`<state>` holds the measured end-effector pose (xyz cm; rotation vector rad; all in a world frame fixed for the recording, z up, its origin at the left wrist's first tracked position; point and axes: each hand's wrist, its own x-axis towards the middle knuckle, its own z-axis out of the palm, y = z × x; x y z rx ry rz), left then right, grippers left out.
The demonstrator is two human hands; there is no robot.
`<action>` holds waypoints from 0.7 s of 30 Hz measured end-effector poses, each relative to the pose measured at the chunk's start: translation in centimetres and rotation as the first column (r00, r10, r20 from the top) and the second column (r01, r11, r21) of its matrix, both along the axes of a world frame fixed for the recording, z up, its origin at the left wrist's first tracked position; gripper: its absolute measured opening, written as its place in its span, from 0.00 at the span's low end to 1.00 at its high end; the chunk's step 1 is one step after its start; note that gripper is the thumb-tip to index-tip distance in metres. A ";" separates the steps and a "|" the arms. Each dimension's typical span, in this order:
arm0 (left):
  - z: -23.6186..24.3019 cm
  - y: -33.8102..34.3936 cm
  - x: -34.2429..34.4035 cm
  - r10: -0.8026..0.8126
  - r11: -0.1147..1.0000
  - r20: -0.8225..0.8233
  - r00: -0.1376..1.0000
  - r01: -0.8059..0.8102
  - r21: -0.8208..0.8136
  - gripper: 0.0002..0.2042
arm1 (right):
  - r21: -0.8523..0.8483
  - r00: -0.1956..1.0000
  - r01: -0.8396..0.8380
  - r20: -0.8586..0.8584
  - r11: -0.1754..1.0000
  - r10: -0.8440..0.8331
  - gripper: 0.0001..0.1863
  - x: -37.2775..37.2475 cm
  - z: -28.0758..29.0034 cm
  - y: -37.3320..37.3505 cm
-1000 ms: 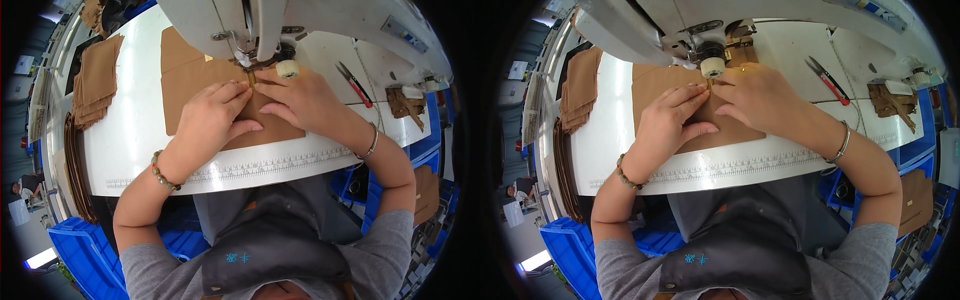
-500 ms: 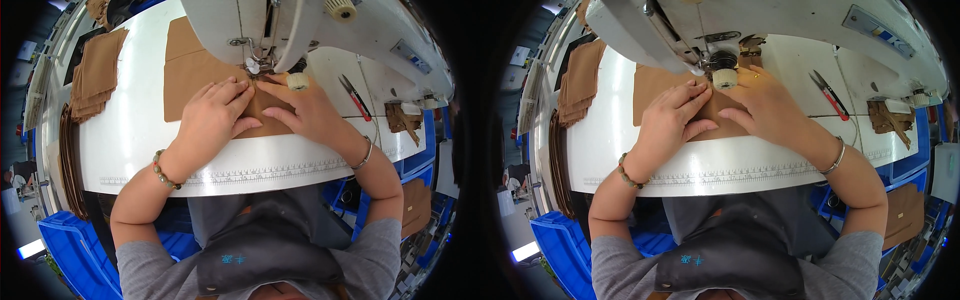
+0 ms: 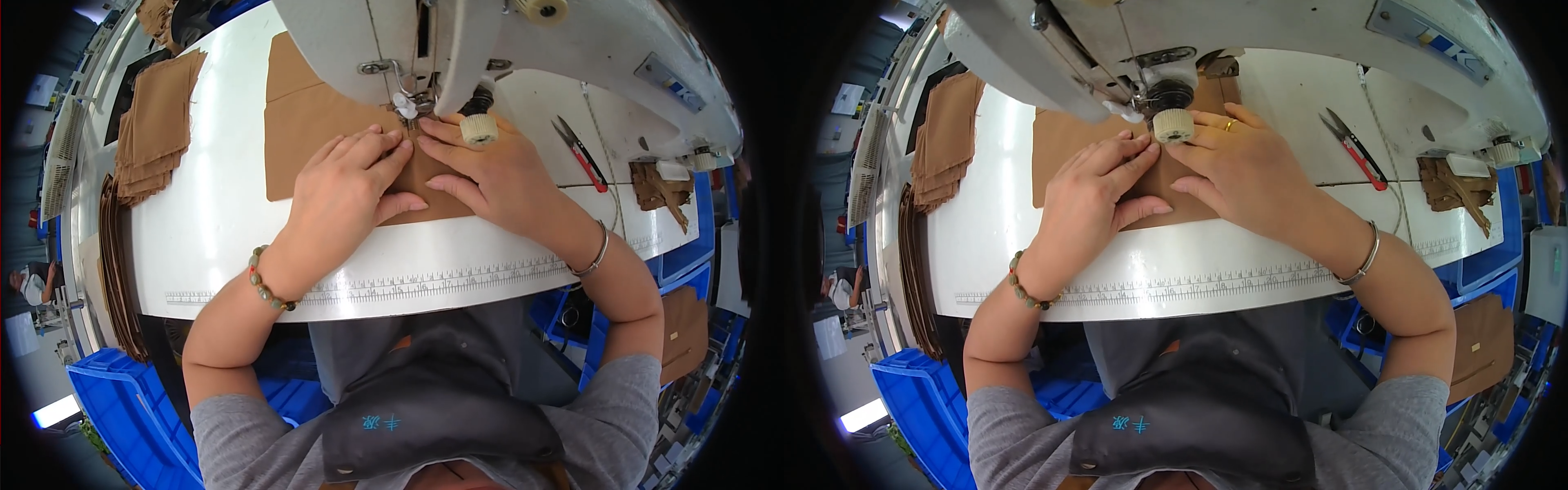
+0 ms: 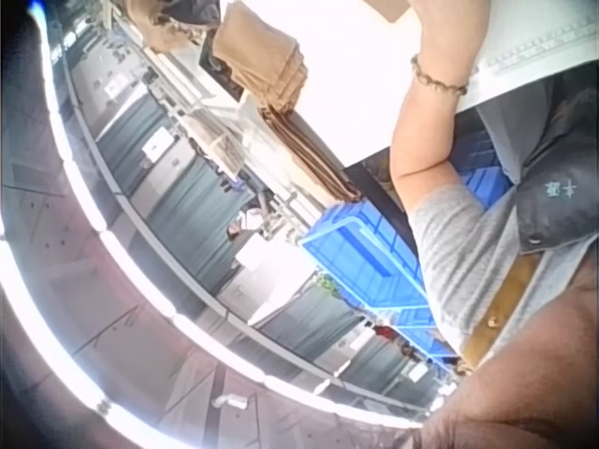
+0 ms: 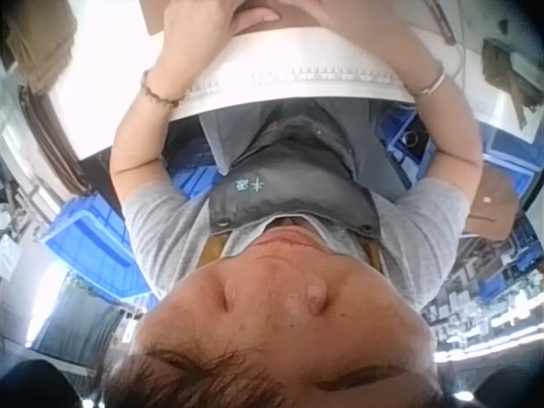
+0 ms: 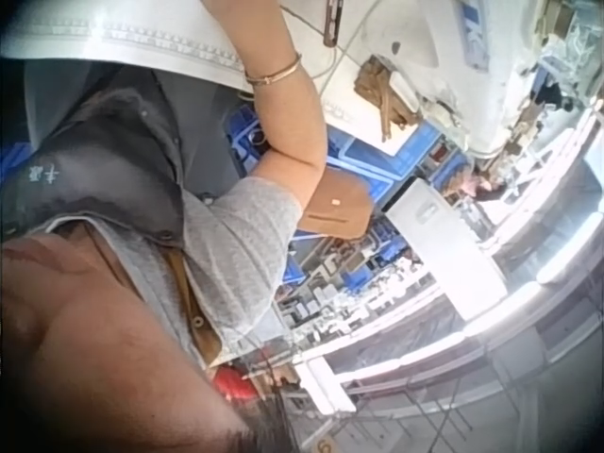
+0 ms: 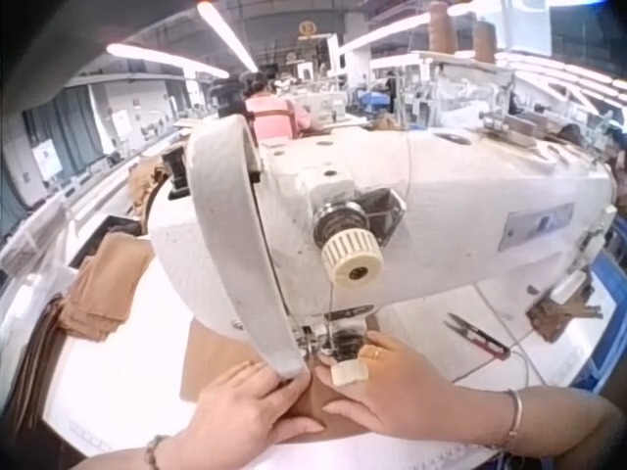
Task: Sewing a zipper and additional leather components onto a leather bag piece using an industrial sewing machine.
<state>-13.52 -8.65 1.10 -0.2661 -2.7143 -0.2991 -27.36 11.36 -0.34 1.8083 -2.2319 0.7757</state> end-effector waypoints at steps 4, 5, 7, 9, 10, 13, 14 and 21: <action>-0.1 -0.2 -0.4 0.006 1.000 -0.009 1.000 -0.006 -0.008 0.29 | 0.017 1.000 0.030 -0.005 0.999 -0.030 0.21 -0.2 -0.3 -0.1; -0.2 -0.3 -0.6 0.007 1.000 -0.013 1.000 -0.007 -0.003 0.30 | 0.004 1.000 0.030 -0.004 1.000 -0.030 0.21 -0.3 -0.3 -0.2; -0.2 -0.4 -0.8 0.005 1.000 -0.015 1.000 -0.005 0.002 0.30 | 0.021 0.999 0.041 -0.005 0.999 -0.040 0.21 -0.5 -0.3 -0.3; -0.2 -0.5 -0.9 -0.005 1.000 -0.005 1.000 0.005 0.008 0.30 | 0.013 0.999 0.036 -0.013 0.999 -0.036 0.21 -0.4 -0.2 -0.4; -0.2 -0.6 -0.9 -0.011 1.000 -0.012 1.000 0.011 0.012 0.30 | 0.016 0.999 0.036 -0.014 0.999 -0.036 0.21 -0.4 -0.2 -0.4; -0.1 -0.5 -1.0 -0.006 1.000 -0.018 1.000 0.006 -0.002 0.29 | 0.024 0.999 0.047 -0.011 0.999 -0.047 0.21 -0.5 -0.1 -0.4; -0.1 -0.5 -1.0 -0.005 1.000 -0.020 1.000 0.004 -0.007 0.29 | 0.023 0.999 0.047 -0.016 0.999 -0.047 0.21 -0.5 -0.1 -0.4; -0.1 -0.6 -1.1 -0.003 1.000 0.006 1.000 0.003 0.001 0.27 | 0.032 0.999 0.048 -0.015 0.998 -0.047 0.21 -0.6 0.0 -0.4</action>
